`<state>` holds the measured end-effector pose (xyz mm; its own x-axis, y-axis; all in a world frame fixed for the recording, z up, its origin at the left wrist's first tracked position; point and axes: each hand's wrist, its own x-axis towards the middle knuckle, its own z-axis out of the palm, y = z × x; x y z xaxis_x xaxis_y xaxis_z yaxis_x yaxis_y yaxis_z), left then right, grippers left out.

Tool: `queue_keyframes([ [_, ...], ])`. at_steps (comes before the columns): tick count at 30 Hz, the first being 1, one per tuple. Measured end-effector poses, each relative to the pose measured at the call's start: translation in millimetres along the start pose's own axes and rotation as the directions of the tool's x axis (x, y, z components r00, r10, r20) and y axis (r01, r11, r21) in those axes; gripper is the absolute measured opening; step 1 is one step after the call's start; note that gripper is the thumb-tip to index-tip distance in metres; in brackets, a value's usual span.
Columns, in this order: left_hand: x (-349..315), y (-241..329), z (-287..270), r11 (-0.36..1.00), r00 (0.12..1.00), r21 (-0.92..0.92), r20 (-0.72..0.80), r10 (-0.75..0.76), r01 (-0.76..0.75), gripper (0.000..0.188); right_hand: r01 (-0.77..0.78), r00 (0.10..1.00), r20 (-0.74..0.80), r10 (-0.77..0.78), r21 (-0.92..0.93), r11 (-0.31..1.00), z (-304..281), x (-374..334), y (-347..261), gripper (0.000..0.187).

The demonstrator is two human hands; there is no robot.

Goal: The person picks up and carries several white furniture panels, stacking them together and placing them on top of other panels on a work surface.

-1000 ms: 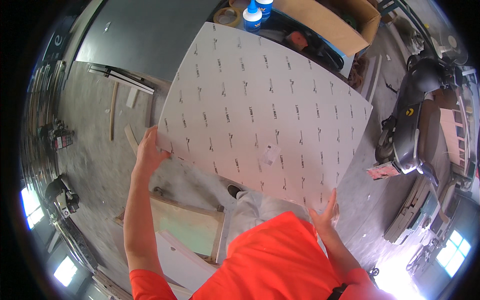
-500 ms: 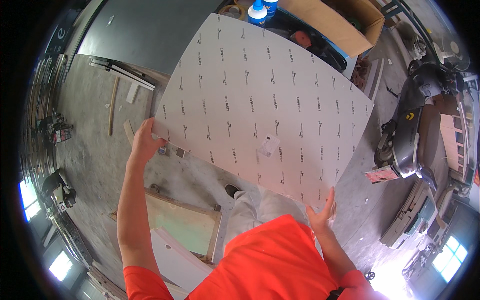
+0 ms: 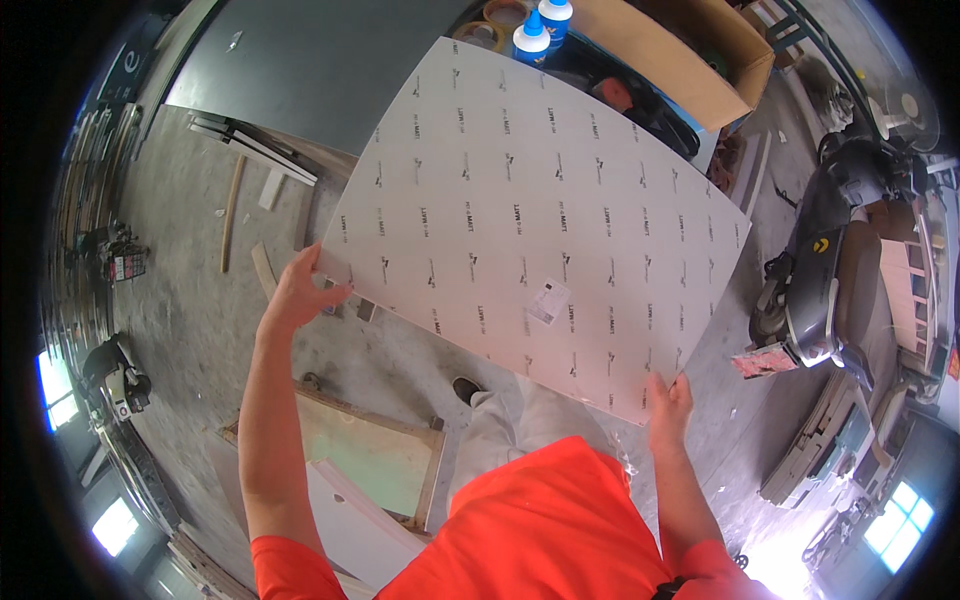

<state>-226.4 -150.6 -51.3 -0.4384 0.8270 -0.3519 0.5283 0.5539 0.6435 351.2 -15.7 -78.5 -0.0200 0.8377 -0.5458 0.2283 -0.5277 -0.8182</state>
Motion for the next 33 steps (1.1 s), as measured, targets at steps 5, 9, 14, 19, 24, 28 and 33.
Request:
queue_keyframes([
  [5,11,-22,11,0.925,0.986,-0.344,0.018,-0.165,0.161,0.05,-0.075,0.997,-0.009,0.076,0.111,0.991,4,31,-24,0.046],
  [9,17,-27,22,0.949,0.977,-0.27,-0.09,-0.193,0.163,0.044,-0.117,0.992,-0.024,0.121,0.124,0.985,5,48,-37,0.049],
  [14,18,-19,15,0.948,0.976,-0.249,-0.044,-0.215,0.198,0.042,-0.096,0.994,-0.059,0.096,0.002,0.995,6,53,-36,0.041],
  [19,15,-26,13,0.934,0.971,-0.296,-0.066,-0.23,0.201,0.042,-0.052,0.998,-0.028,0.052,-0.006,0.999,9,57,-41,0.039],
  [24,17,-35,19,0.904,0.982,-0.406,-0.067,-0.177,0.135,0.042,-0.018,1.0,-0.008,0.018,0.007,1.0,-1,59,-25,0.038],
  [28,9,-43,42,0.864,0.939,-0.496,-0.254,-0.233,0.081,0.043,0.049,0.995,-0.058,-0.078,-0.397,0.917,-3,63,-42,0.064],
  [33,-26,42,127,0.579,0.714,-0.814,-0.378,-0.589,0.046,0.022,0.479,0.766,0.193,-0.613,-0.808,0.344,43,132,-129,0.097],
])
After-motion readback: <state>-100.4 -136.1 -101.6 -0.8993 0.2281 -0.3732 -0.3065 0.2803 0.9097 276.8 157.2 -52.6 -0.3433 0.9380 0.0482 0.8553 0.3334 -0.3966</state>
